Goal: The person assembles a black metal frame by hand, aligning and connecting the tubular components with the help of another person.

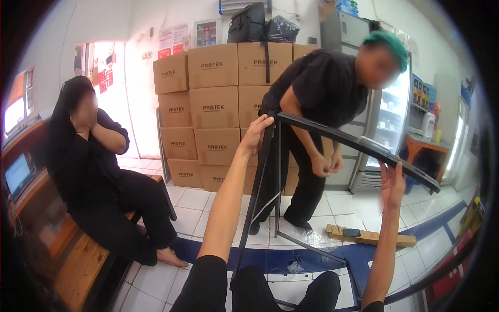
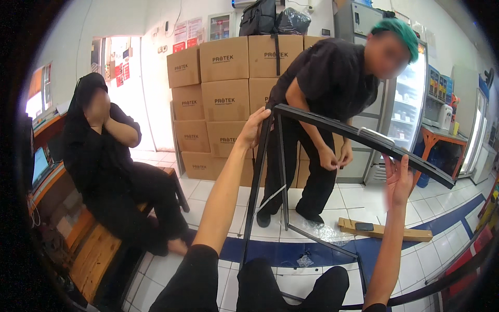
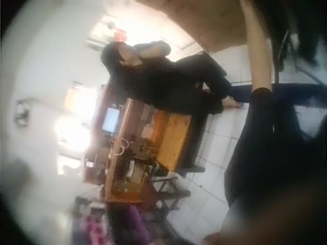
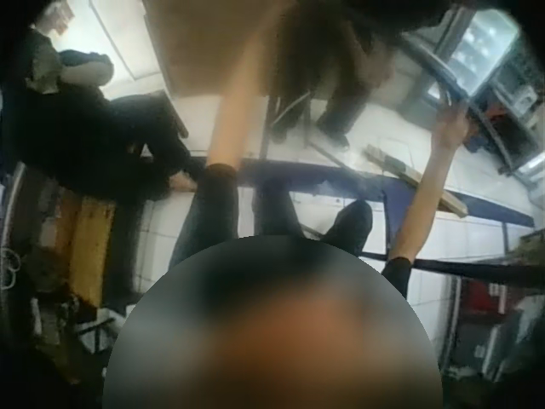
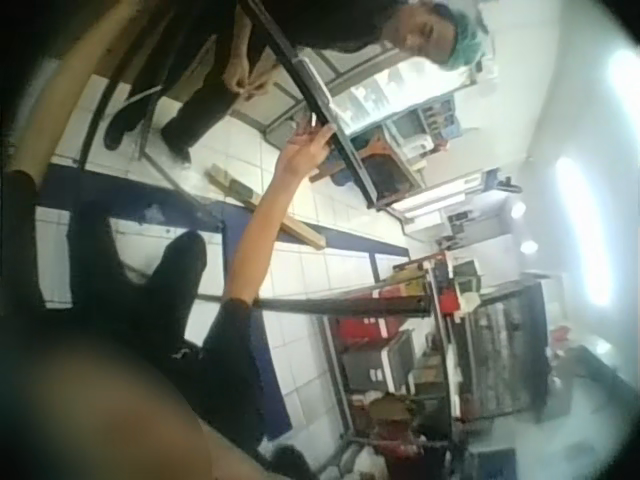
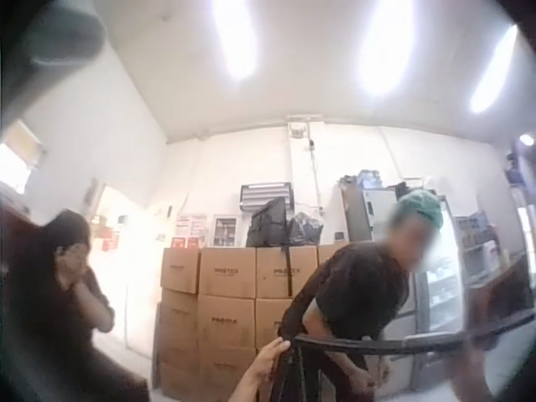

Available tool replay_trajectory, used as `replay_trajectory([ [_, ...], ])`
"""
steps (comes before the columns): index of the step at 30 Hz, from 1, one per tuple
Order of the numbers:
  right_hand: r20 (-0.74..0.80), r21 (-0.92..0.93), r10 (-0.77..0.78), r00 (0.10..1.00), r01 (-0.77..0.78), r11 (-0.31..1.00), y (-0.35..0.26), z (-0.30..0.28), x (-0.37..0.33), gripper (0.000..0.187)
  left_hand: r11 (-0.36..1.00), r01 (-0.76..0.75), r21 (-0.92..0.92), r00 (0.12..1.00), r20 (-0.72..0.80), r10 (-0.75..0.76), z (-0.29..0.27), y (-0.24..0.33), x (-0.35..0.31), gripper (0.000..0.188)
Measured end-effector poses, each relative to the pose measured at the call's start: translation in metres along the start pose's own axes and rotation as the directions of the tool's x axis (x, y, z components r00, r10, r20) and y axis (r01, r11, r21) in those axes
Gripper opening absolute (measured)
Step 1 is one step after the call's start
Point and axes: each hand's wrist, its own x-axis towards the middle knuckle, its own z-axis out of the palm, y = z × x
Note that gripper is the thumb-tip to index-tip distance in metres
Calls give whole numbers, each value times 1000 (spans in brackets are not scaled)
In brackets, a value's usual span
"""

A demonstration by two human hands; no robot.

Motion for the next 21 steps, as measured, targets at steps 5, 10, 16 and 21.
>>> replay_trajectory([
  [5,-9,-36,1,1000,-1,999,0,-6,8,40,999,-8,36,1000,-6,8,4,-5,1,21],
  [10,28,-29,10,1000,-9,1000,-3,-6,10,41,1000,25,16,999,23,-25,6,4,-3,16],
  [16,47,-49,-5,999,8,999,-7,3,5,42,1000,19,5,999,26,-19,12,7,-6,17],
  [21,44,-51,42,998,-40,998,-6,-1,9,43,997,-17,72,1000,-8,18,15,2,-5,26],
])
